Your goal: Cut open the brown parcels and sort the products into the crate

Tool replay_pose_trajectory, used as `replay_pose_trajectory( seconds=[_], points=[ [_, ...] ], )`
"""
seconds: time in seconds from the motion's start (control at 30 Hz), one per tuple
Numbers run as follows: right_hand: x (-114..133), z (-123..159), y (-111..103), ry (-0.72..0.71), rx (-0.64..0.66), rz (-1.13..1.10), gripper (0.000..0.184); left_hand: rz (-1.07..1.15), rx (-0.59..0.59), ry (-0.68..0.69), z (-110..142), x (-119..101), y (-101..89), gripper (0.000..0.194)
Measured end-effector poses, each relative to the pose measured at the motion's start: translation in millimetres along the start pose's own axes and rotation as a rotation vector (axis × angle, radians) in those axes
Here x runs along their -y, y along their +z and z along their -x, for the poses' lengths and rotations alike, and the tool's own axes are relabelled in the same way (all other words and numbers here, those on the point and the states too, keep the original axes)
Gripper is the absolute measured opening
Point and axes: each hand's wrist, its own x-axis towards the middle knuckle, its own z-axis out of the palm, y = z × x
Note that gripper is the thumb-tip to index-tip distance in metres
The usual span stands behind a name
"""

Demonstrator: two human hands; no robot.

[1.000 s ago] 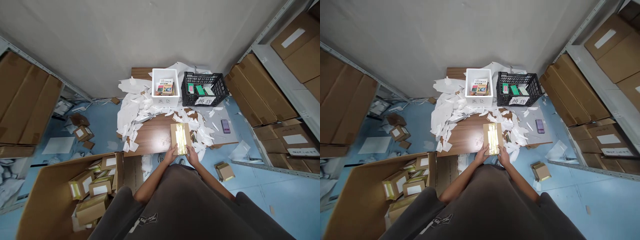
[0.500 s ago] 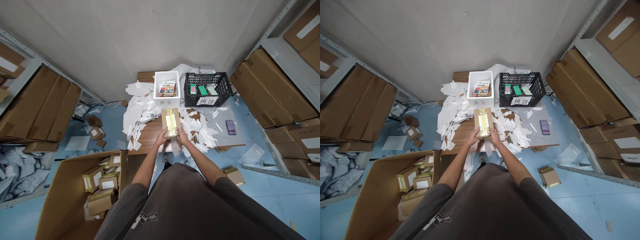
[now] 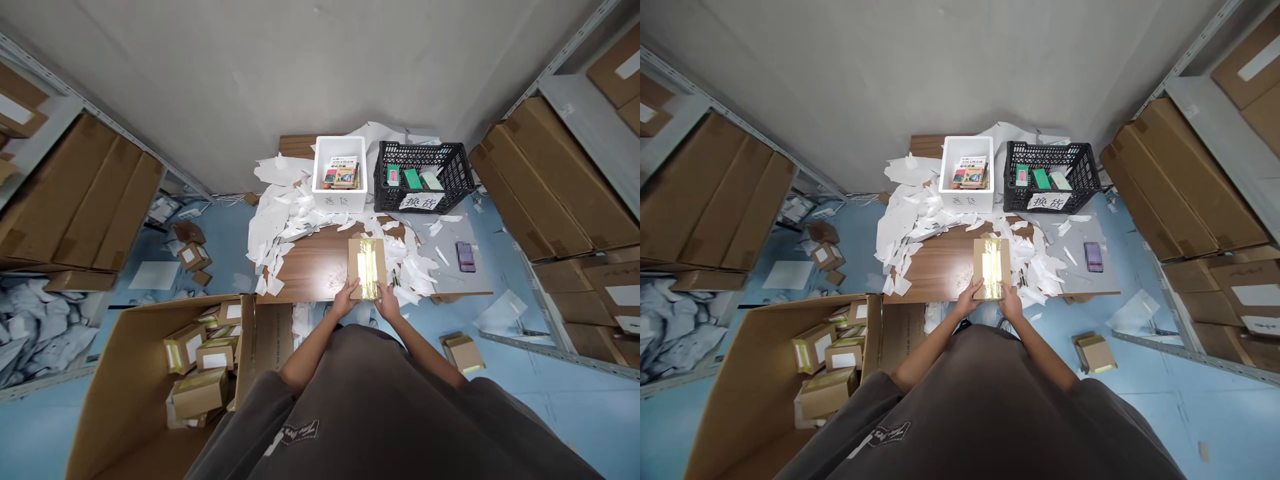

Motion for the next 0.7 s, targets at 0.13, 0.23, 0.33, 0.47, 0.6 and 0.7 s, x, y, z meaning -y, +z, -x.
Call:
replay_pose_trajectory(
  seconds=[0.13,0.23,0.33,0.47,0.6,0.7],
  points=[
    [-32.8,39.7,8.9,0.033,-0.063,-0.007,0.076,0.004,0.014,0.036,31.7,-3.2,39.6,0.096],
    [-43.0,56.0,15.0,-0.019,-0.129,-0.024,0.075,-0.012,0.032,0.068,46.9,-6.7,46.9,0.094],
    [-34.3,53.2,18.4,-0.092,-0.182,-0.062,0.074,-0.081,0.003,0.047,47.8,-11.0,27.8,0.095],
    [1.6,15.2,10.5,-0.208,-0.233,-0.101,0.075,-0.146,-0.083,0.039,25.7,-19.1,-24.6,0.095],
    [44.5,-48.2,-8.5,-0.228,-0.196,-0.061,0.076,-0.14,-0.144,0.061,-17.1,-24.0,-77.5,0.091],
    [66.5,-85.6,-15.8,-0.184,-0.083,-0.019,0.076,-0.102,-0.127,0.043,-43.9,-18.6,-100.5,0.091]
  ],
)
